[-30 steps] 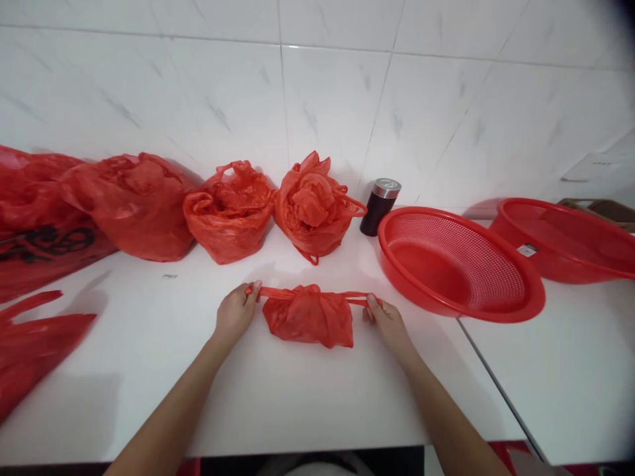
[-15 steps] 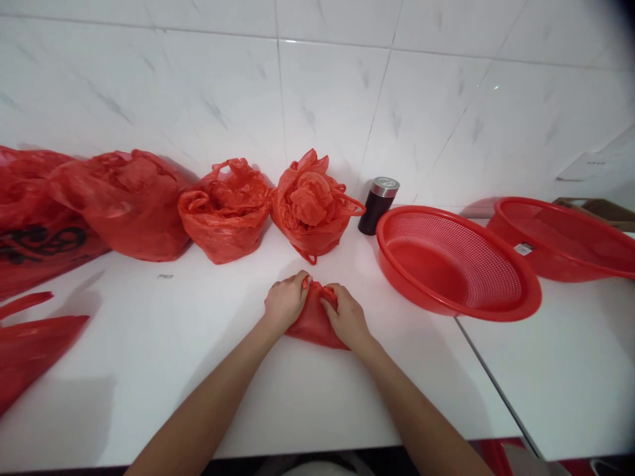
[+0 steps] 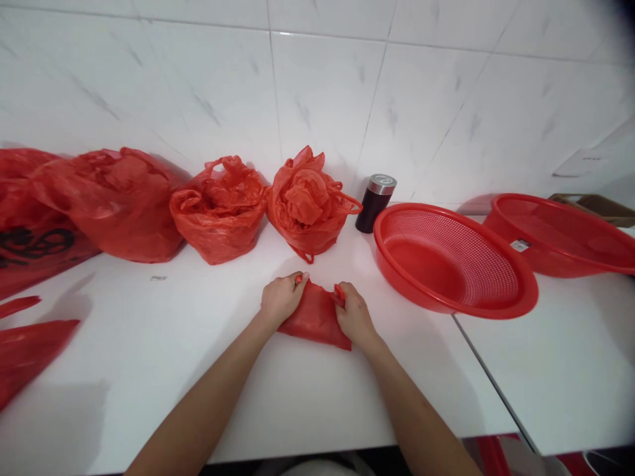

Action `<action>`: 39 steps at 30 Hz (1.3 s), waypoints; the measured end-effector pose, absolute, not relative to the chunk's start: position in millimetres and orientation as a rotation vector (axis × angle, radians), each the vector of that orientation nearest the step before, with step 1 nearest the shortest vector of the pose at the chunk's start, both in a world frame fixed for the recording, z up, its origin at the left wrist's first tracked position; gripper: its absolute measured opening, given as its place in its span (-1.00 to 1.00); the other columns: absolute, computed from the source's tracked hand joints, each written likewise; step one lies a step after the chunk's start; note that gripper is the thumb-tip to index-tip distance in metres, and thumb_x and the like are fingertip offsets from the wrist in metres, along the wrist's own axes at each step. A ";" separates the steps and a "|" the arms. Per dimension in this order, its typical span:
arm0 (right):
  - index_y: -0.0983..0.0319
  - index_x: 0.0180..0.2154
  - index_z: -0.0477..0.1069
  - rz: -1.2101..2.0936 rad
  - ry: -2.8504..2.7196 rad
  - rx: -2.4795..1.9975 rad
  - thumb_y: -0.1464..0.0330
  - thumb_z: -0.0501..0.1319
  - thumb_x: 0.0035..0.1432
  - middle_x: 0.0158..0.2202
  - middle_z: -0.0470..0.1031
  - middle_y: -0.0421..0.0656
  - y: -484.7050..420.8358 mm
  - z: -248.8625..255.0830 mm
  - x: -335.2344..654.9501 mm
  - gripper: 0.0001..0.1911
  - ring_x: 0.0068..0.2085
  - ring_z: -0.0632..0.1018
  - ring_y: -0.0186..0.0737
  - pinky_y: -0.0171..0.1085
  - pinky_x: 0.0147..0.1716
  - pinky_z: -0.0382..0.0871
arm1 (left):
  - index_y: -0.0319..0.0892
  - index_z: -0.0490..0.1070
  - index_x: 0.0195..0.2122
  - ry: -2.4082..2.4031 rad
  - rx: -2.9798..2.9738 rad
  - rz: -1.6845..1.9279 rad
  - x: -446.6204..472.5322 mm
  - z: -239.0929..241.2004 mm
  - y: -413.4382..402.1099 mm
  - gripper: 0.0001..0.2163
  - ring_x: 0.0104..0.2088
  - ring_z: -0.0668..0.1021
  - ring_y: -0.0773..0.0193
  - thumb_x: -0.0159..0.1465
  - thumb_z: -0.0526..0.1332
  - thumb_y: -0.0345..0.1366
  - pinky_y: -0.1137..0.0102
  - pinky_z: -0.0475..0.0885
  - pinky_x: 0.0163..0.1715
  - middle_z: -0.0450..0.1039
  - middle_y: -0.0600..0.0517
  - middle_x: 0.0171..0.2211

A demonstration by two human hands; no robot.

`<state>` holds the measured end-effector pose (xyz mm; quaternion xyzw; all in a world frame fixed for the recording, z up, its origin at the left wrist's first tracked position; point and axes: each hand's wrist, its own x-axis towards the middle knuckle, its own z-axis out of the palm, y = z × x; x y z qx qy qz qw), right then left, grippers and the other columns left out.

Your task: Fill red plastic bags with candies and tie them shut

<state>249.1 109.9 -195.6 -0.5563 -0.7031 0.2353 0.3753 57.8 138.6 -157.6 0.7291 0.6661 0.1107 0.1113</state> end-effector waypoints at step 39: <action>0.15 -0.51 0.09 0.823 -1.554 -1.485 0.23 0.10 0.09 -0.47 0.20 -0.27 109.8 -186.5 253.6 -0.77 -0.45 0.30 -0.30 -0.30 -0.43 0.26 | -0.07 0.48 -0.39 2.072 1.861 0.467 -54.2 -155.9 121.0 -0.55 -0.38 0.55 0.13 0.31 -0.09 0.06 0.37 0.35 -0.44 0.54 0.04 -0.42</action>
